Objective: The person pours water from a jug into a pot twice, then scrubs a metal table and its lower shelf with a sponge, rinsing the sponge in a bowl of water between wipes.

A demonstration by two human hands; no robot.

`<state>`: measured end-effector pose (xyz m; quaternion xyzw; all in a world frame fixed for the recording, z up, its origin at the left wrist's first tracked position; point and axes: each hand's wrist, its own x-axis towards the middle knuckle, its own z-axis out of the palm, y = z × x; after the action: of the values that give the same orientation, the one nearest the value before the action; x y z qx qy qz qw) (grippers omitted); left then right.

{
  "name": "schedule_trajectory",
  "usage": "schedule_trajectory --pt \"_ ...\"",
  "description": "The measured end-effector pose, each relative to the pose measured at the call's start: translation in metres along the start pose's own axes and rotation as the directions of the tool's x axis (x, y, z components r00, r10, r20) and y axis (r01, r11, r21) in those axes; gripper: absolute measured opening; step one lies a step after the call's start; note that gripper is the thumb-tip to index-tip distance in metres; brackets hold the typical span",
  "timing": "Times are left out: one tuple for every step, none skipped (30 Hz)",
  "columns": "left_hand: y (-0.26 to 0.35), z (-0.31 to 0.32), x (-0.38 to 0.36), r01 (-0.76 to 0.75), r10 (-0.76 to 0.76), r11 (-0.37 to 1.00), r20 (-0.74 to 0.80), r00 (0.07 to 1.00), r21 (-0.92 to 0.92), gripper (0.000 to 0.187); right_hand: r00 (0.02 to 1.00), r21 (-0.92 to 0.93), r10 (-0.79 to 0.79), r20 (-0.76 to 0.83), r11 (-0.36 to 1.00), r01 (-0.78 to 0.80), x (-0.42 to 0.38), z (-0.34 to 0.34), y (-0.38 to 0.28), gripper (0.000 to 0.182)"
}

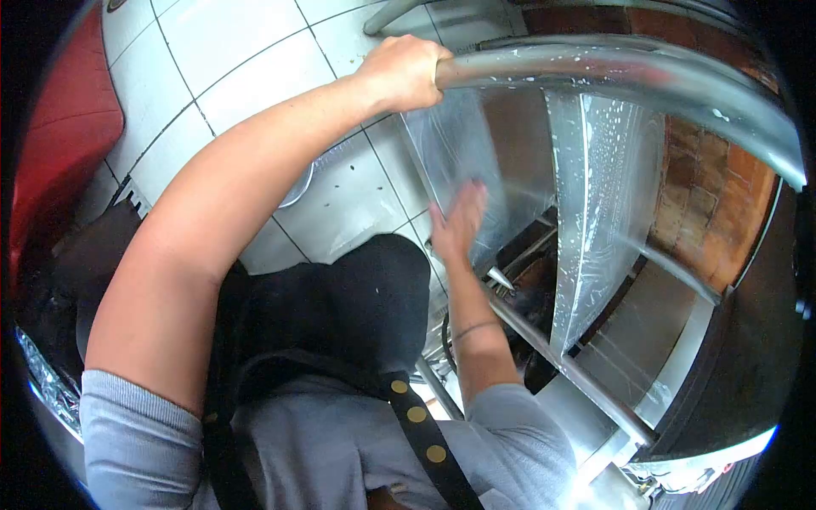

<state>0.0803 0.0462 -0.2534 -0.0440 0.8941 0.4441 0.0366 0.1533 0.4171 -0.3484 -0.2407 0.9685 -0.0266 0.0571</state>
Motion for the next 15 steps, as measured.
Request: schedule_trajectory --pt "-0.001 0.003 -0.001 -0.001 0.001 1.0 0.006 1.0 -0.004 0.036 0.987 -0.028 0.154 -0.055 0.987 -0.155 -0.05 0.007 0.016 0.099" --pt "-0.004 0.005 0.002 -0.005 0.005 1.0 -0.029 1.0 0.008 0.036 0.946 -0.042 0.3 -0.126 0.951 -0.307 -0.073 0.012 0.021 0.1" --pt "-0.004 0.008 0.002 -0.009 0.01 1.0 -0.055 0.998 0.016 0.036 0.942 -0.043 0.312 -0.127 0.947 -0.32 -0.072 0.018 0.014 0.1" --pt "-0.003 0.009 0.0 -0.016 0.017 1.0 -0.045 0.999 0.014 0.036 0.924 -0.138 0.365 -0.113 0.915 -0.379 -0.062 0.032 0.005 0.101" --pt "-0.002 0.009 0.0 0.009 -0.009 1.0 -0.051 0.999 -0.006 0.036 0.903 -0.23 0.417 -0.106 0.873 -0.43 -0.045 0.049 -0.007 0.102" --pt "-0.002 0.008 0.0 0.031 -0.032 0.999 -0.059 0.998 -0.024 0.036 0.955 -0.195 0.293 -0.049 0.935 -0.297 -0.009 0.04 -0.039 0.101" --pt "-0.001 0.004 0.001 0.019 -0.02 1.0 -0.055 0.998 -0.023 0.036 0.987 -0.153 0.161 0.004 0.975 -0.159 0.033 0.019 -0.079 0.101" --pt "0.0 0.0 0.0 0.002 -0.001 1.0 -0.037 0.999 0.015 0.037 1.0 -0.084 0.03 0.007 0.996 -0.03 0.06 0.01 -0.104 0.1" --pt "0.002 -0.002 0.0 -0.022 0.023 0.998 -0.017 1.0 0.054 0.038 0.995 -0.016 -0.097 -0.004 0.995 0.097 0.074 0.004 -0.113 0.1" --pt "0.002 -0.004 0.001 -0.01 0.009 0.998 0.023 1.0 0.059 0.04 0.997 -0.021 -0.075 -0.022 0.997 0.075 0.071 0.002 -0.103 0.1" --pt "0.001 -0.003 0.001 -0.032 0.03 0.998 0.033 0.999 0.06 0.04 0.996 0.114 -0.08 0.031 0.991 0.076 0.059 0.002 -0.087 0.1" --pt "-0.002 0.0 0.001 -0.021 0.021 0.998 0.004 1.0 0.063 0.039 0.991 0.246 -0.103 0.083 0.966 0.08 0.045 0.004 -0.071 0.099" --pt "-0.002 0.001 0.003 -0.013 0.014 0.998 -0.022 1.0 0.065 0.039 0.984 0.164 0.159 0.085 0.971 -0.171 0.007 0.01 -0.054 0.099" --pt "0.003 -0.003 0.002 0.006 -0.007 0.997 0.016 1.0 0.074 0.04 0.91 0.087 0.41 0.064 0.906 -0.414 -0.032 0.017 -0.038 0.1" --pt "0.002 -0.005 0.005 -0.008 0.007 0.997 0.018 1.0 0.074 0.04 0.772 0.118 0.632 0.067 0.763 -0.635 -0.05 0.021 -0.019 0.102"
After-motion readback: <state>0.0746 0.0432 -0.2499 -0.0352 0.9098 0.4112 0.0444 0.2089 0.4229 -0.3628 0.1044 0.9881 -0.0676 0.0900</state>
